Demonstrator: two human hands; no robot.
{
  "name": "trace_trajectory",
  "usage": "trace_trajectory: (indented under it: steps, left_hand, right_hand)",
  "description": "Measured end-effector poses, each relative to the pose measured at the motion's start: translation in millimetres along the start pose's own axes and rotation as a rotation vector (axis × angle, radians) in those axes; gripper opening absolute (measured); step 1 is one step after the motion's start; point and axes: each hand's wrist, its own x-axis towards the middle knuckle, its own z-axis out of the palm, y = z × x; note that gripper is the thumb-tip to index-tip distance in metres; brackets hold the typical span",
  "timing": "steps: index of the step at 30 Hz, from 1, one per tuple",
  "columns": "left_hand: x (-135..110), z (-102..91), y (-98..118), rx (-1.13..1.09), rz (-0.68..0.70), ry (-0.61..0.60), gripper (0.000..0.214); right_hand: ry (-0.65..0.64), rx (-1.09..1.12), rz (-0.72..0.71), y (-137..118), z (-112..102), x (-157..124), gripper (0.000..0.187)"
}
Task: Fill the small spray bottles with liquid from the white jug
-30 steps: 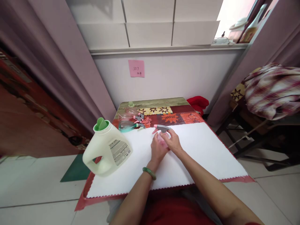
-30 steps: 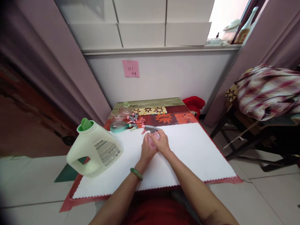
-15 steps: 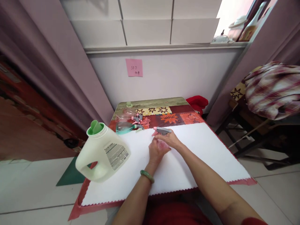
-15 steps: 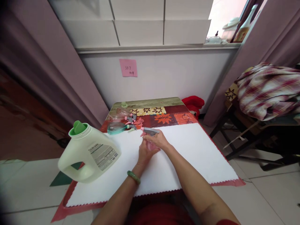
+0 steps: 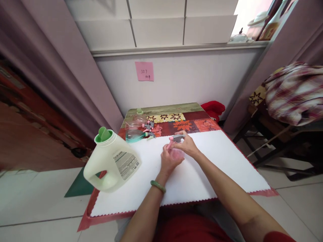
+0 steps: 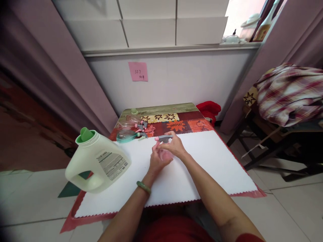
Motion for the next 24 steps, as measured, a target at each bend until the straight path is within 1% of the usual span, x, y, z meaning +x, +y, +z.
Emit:
trace_trajectory:
  steps: [2, 4, 6, 8, 10, 12, 13, 14, 16, 21, 23, 24]
  left_hand:
    - [-0.5, 0.3, 0.3, 0.012, -0.019, -0.003, 0.087]
    - [-0.5, -0.2, 0.8, 0.020, -0.031, -0.014, 0.081]
    - [-0.1, -1.1, 1.3, 0.027, -0.043, -0.019, 0.078]
    - [0.1, -2.0, 1.7, 0.031, -0.057, -0.019, 0.078]
    - [0.1, -2.8, 1.8, 0.032, -0.068, -0.019, 0.079]
    - [-0.2, -3.3, 1.9, 0.030, -0.076, -0.023, 0.080]
    - [-0.3, -3.5, 1.9, 0.029, -0.078, -0.026, 0.080]
    - [-0.4, -3.7, 1.8, 0.028, -0.079, -0.028, 0.079]
    - [-0.4, -4.2, 1.2, 0.028, -0.079, -0.034, 0.079]
    - [-0.2, -4.9, -2.3, 0.045, -0.081, -0.042, 0.082]
    - [-0.2, -4.4, -3.9, 0.052, -0.085, -0.045, 0.082]
    - [-0.2, -4.1, -4.6, 0.053, -0.085, -0.047, 0.083]
  right_hand:
    - [0.048, -0.076, -0.056, 3.3, -1.9, -1.1, 0.059]
    - [0.091, -0.126, -0.116, 5.4, -4.4, -1.6, 0.049]
    - [0.130, -0.126, -0.146, 7.0, -7.0, -2.2, 0.039]
    - [0.117, -0.071, -0.145, 8.6, -9.6, -3.1, 0.033]
    - [0.050, -0.011, -0.148, 10.6, -12.8, -4.1, 0.029]
    - [0.019, 0.003, -0.174, 13.9, -17.2, -4.8, 0.034]
    - [0.040, -0.007, -0.190, 16.3, -19.7, -4.9, 0.039]
    - [0.082, -0.016, -0.201, 19.2, -22.4, -5.0, 0.043]
    - [0.188, 0.003, -0.190, 25.9, -27.7, -5.7, 0.045]
    - [0.453, 0.200, 0.006, 36.3, -35.2, -16.1, 0.043]
    - [0.517, 0.238, 0.003, 34.3, -33.6, -24.2, 0.043]
    - [0.517, 0.245, -0.026, 32.0, -31.7, -28.5, 0.043]
